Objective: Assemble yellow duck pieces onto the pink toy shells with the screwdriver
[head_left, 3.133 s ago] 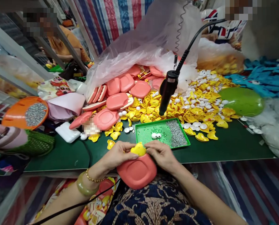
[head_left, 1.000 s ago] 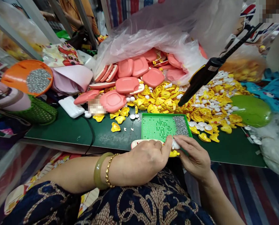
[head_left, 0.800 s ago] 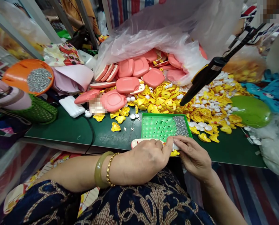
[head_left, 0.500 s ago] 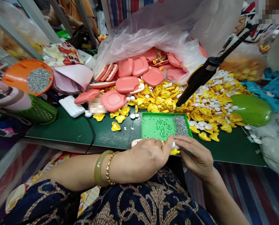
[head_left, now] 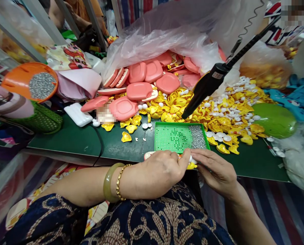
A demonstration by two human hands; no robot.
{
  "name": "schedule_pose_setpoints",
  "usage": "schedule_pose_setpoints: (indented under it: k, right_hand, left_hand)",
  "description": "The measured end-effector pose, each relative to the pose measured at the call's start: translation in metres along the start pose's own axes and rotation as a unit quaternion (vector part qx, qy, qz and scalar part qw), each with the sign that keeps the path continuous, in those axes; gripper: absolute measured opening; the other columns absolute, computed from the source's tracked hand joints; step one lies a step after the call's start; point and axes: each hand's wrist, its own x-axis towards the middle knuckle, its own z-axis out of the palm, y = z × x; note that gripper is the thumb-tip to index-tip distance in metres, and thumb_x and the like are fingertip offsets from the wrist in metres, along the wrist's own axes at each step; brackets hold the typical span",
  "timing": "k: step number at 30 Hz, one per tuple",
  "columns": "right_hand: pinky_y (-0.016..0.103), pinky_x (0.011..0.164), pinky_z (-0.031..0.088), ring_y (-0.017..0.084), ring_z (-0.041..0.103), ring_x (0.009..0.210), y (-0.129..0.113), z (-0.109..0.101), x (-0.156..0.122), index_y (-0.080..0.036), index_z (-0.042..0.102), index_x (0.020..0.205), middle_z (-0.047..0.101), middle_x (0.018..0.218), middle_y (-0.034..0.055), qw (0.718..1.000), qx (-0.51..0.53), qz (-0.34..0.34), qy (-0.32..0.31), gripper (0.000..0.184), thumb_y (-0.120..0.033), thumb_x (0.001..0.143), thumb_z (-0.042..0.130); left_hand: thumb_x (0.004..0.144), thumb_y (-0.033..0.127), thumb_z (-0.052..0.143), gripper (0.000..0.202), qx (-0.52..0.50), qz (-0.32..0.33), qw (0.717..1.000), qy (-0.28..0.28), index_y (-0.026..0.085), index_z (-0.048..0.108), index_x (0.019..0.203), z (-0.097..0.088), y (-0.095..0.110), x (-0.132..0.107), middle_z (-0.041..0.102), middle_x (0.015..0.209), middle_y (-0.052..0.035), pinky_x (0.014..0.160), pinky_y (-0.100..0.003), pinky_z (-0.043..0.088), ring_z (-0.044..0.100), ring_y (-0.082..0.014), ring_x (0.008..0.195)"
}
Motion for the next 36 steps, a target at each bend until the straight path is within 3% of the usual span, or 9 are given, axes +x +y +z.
schedule_pose_setpoints:
  k: [12,18,21,26,31,36]
  right_hand:
    - [0.038,0.083,0.059,0.019,0.066,0.101,-0.005,-0.012,0.005,-0.030,0.058,0.125,0.069,0.112,0.0055,0.999,0.038,0.005,-0.037,0.053,-0.001,0.081,0.054]
    - [0.037,0.087,0.056,0.020,0.062,0.107,-0.013,-0.021,0.009,-0.028,0.057,0.125,0.064,0.118,0.0078,0.992,0.069,0.064,-0.090,0.046,-0.011,0.083,0.057]
    - [0.041,0.092,0.053,0.024,0.059,0.111,-0.016,-0.014,0.015,-0.025,0.058,0.123,0.062,0.118,0.0095,0.992,0.083,0.088,-0.040,0.046,-0.019,0.078,0.067]
    - [0.037,0.080,0.055,0.020,0.064,0.092,-0.018,0.003,0.026,-0.024,0.064,0.104,0.068,0.094,0.0055,0.993,0.037,0.072,0.082,0.031,-0.018,0.075,0.071]
    - [0.037,0.075,0.055,0.019,0.064,0.087,-0.015,0.005,0.031,-0.024,0.064,0.099,0.068,0.088,0.0040,0.992,0.013,0.060,0.112,0.025,-0.014,0.076,0.067]
    - [0.036,0.075,0.056,0.019,0.064,0.088,-0.002,0.005,0.033,-0.023,0.065,0.100,0.066,0.093,0.0056,0.995,0.012,0.054,0.084,0.022,-0.020,0.078,0.067]
  left_hand:
    - [0.084,0.007,0.043,0.034,-0.088,-0.003,0.996,-0.002,0.005,0.046,0.118,-0.009,-0.002,0.005,0.064,0.083,-0.0109,0.064,-0.032,0.051,0.062,-0.0202,0.075]
    - [0.085,0.008,0.044,0.027,-0.125,-0.014,0.992,0.019,0.008,0.049,0.112,-0.011,-0.002,0.006,0.064,0.095,-0.0127,0.069,-0.032,0.053,0.062,-0.0197,0.082]
    - [0.086,0.007,0.043,0.023,-0.154,-0.030,0.987,0.038,0.007,0.050,0.108,-0.013,-0.002,0.012,0.063,0.095,-0.0131,0.070,-0.032,0.054,0.062,-0.0195,0.081]
    - [0.086,0.007,0.039,0.019,-0.151,-0.038,0.985,0.078,0.007,0.053,0.098,-0.010,-0.002,0.023,0.063,0.083,-0.0104,0.062,-0.030,0.051,0.059,-0.0173,0.067]
    - [0.081,0.004,0.036,0.023,-0.144,-0.039,0.981,0.127,0.005,0.055,0.093,0.001,-0.001,0.029,0.062,0.073,-0.0089,0.057,-0.029,0.048,0.056,-0.0164,0.061]
    - [0.083,0.016,0.046,0.017,-0.282,-0.114,0.945,0.120,0.009,0.058,0.092,0.005,-0.006,0.036,0.063,0.069,-0.0043,0.052,-0.026,0.044,0.053,-0.0131,0.055]
